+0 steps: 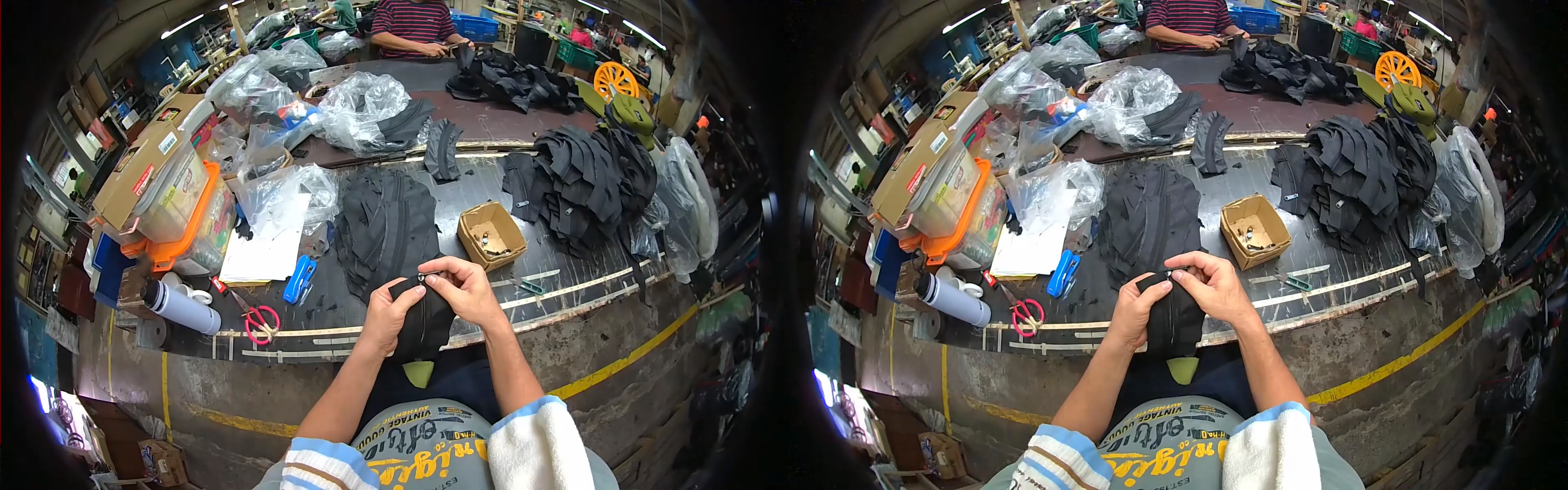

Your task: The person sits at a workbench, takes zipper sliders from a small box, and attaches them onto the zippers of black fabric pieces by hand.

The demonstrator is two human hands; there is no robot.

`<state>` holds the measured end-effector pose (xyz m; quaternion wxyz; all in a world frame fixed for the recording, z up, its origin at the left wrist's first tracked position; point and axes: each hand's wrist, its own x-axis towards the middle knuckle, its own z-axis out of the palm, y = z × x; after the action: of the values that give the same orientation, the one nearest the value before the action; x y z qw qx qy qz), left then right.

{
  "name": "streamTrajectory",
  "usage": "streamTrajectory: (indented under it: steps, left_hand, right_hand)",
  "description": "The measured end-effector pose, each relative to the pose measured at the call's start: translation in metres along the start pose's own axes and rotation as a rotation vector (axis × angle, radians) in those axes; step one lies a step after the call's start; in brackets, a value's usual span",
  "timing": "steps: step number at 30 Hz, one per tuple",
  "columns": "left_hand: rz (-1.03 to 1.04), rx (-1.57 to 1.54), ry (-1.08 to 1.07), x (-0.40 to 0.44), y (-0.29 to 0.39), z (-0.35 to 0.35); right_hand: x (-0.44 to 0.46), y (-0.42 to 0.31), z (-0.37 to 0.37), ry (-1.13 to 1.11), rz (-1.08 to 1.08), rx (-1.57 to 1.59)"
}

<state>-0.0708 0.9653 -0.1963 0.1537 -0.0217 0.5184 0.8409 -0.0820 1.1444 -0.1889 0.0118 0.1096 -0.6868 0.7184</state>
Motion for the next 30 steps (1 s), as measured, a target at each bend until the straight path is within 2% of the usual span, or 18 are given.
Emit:
streamTrajectory:
  steps: [12, 23, 27, 30]
  left_hand:
    - [0.122, 0.126, -0.068, 0.0, 0.002, -0.011]
    - [0.098, -0.023, -0.045, -0.004, 0.008, -0.008]
    - [0.251, 0.187, -0.077, 0.0, 0.0, -0.017]
    - [0.262, 0.17, -0.078, 0.0, 0.001, -0.014]
  right_hand:
    - [-0.005, -0.009, 0.006, -0.029, 0.003, -0.103]
    - [-0.009, -0.008, 0.021, 0.038, -0.035, -0.054]
    - [-0.012, -0.009, 0.019, 0.026, -0.028, -0.043]
    - [-0.012, -0.013, 0.021, 0.041, -0.029, -0.053]
